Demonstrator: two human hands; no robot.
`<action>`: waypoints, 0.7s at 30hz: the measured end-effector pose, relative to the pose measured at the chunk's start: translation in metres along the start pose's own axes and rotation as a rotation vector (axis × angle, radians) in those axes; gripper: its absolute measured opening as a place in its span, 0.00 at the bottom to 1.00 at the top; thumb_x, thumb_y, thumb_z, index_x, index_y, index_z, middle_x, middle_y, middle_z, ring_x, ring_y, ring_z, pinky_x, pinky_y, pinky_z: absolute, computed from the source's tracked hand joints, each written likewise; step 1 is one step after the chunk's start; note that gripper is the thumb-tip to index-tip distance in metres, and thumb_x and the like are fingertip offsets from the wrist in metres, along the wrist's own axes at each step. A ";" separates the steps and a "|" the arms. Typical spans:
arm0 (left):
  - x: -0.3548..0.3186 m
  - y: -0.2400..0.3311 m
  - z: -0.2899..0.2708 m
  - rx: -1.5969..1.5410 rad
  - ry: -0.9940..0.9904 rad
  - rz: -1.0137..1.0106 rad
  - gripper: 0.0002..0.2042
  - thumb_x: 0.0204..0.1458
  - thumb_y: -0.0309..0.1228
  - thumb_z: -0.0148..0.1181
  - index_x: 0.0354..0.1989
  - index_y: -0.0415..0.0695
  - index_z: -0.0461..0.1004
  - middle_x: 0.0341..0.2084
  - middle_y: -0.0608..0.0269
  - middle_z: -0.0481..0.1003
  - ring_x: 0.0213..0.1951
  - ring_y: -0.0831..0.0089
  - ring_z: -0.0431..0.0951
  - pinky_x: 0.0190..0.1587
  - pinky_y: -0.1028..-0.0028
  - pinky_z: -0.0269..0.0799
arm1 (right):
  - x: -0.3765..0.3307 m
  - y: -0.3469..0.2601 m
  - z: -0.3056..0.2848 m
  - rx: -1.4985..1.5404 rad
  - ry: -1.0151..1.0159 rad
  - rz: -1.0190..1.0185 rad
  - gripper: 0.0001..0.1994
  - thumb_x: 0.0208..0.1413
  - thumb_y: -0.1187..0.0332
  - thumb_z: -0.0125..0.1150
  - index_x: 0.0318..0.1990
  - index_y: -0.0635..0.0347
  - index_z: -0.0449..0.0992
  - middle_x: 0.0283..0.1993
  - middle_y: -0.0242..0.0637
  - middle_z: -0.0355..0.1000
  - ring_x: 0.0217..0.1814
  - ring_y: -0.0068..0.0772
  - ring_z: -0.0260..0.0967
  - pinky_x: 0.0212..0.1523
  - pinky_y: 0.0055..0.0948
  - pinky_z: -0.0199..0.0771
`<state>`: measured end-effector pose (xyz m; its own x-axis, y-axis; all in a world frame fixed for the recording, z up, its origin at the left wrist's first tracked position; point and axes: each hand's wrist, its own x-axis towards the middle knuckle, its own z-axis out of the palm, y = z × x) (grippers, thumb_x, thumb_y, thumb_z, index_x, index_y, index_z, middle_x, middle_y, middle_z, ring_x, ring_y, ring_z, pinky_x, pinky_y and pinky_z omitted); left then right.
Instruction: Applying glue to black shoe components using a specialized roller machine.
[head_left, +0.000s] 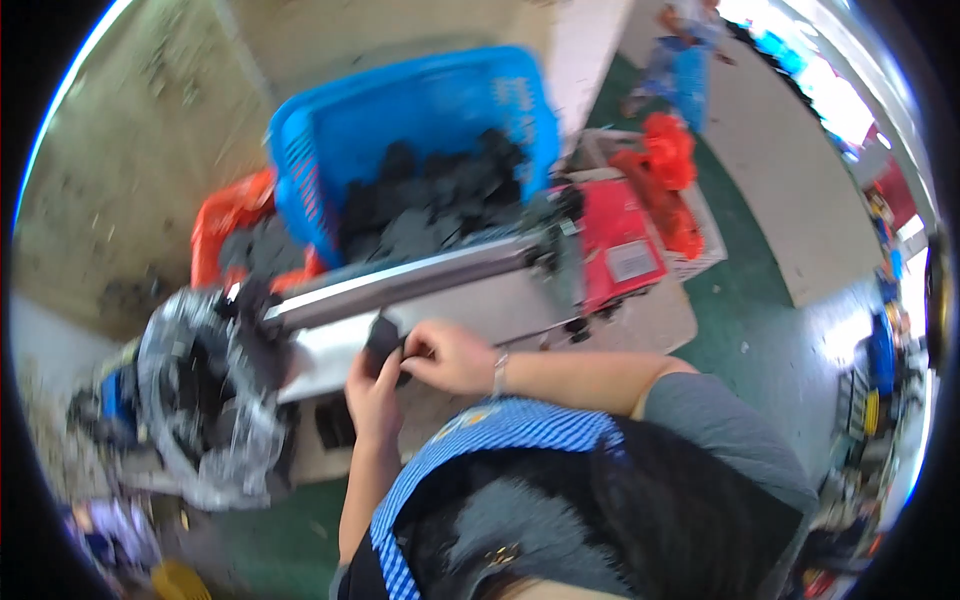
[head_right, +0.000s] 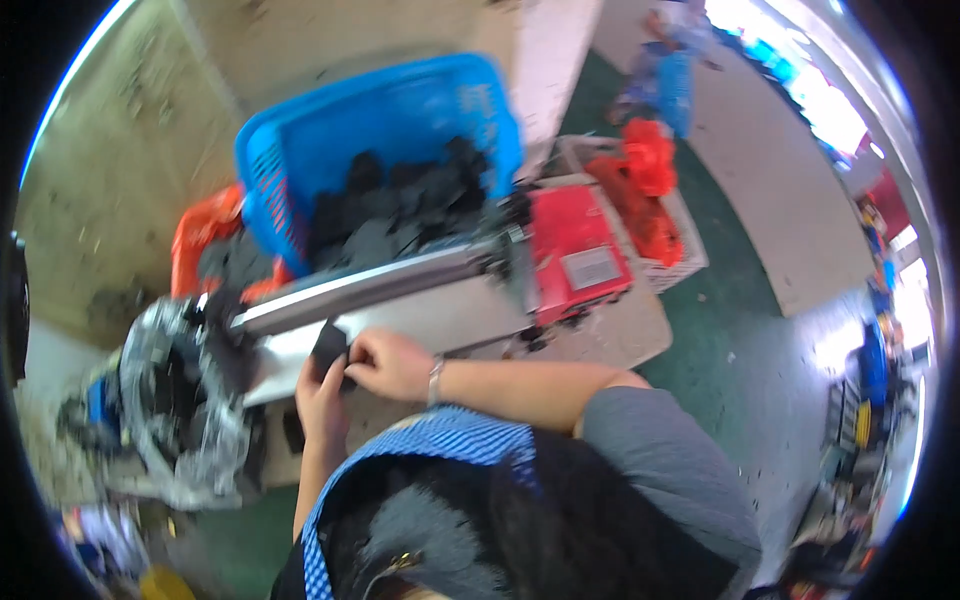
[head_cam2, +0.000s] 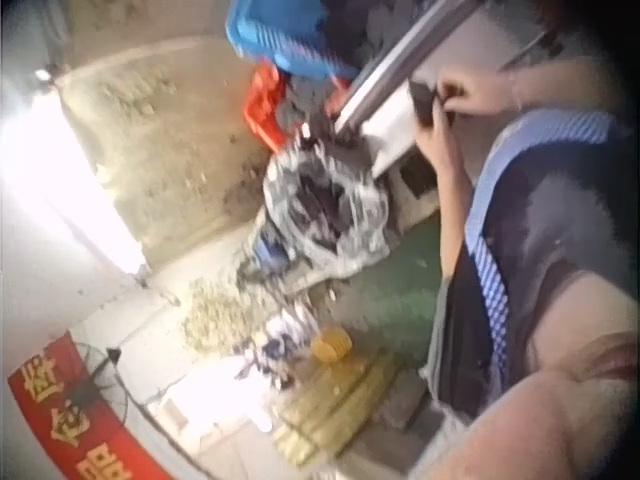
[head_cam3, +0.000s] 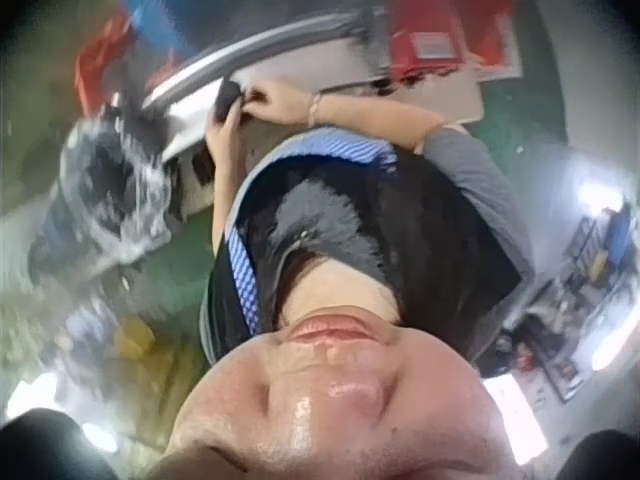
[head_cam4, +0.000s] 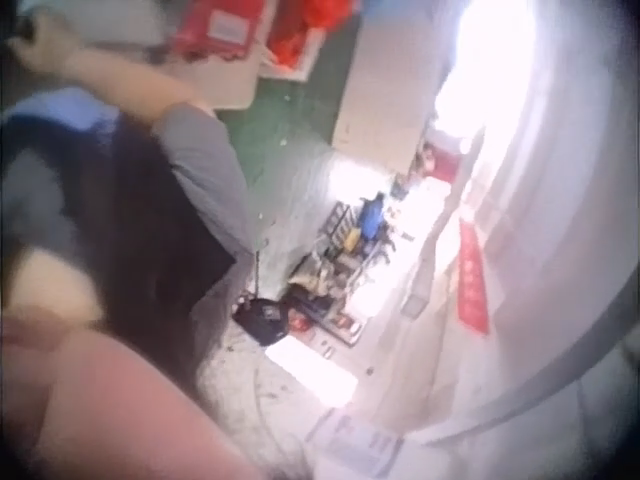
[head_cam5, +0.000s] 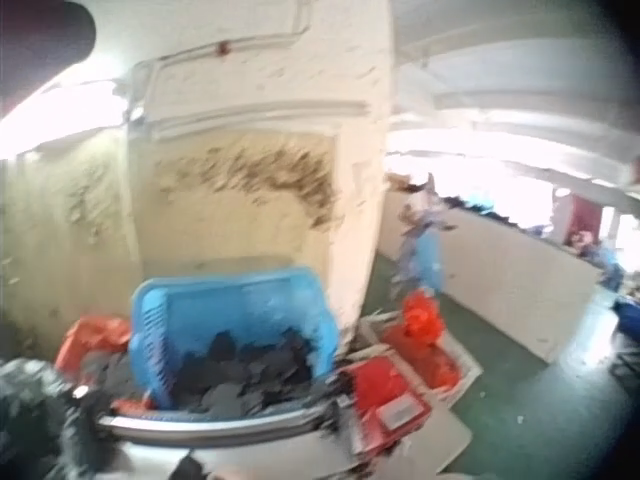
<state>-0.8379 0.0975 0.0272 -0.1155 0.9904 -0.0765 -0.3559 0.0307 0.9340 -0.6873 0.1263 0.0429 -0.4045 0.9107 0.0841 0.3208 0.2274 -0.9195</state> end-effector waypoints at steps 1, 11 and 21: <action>0.000 0.000 -0.003 0.008 0.006 -0.091 0.08 0.48 0.23 0.58 0.38 0.38 0.71 0.33 0.64 0.73 0.35 0.79 0.72 0.39 0.80 0.66 | -0.001 0.001 0.000 0.003 -0.021 -0.004 0.10 0.45 0.69 0.63 0.30 0.64 0.71 0.31 0.40 0.68 0.33 0.30 0.69 0.34 0.28 0.70; -0.004 0.003 -0.007 -0.217 -0.029 -0.172 0.06 0.48 0.22 0.60 0.35 0.40 0.71 0.30 0.67 0.74 0.32 0.83 0.72 0.37 0.82 0.67 | 0.007 0.003 -0.011 0.533 -0.198 0.337 0.06 0.47 0.72 0.64 0.29 0.63 0.74 0.27 0.31 0.71 0.29 0.19 0.68 0.33 0.19 0.70; -0.004 0.002 -0.013 0.205 -0.121 -0.109 0.06 0.47 0.23 0.59 0.31 0.41 0.68 0.26 0.70 0.72 0.28 0.86 0.70 0.31 0.83 0.66 | 0.004 0.014 -0.004 0.724 -0.189 0.517 0.05 0.51 0.72 0.58 0.34 0.63 0.72 0.31 0.32 0.70 0.31 0.23 0.69 0.34 0.22 0.72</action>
<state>-0.8505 0.0915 0.0252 0.0294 0.9882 -0.1503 -0.1636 0.1530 0.9746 -0.6814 0.1343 0.0321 -0.5137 0.7526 -0.4119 -0.0895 -0.5245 -0.8467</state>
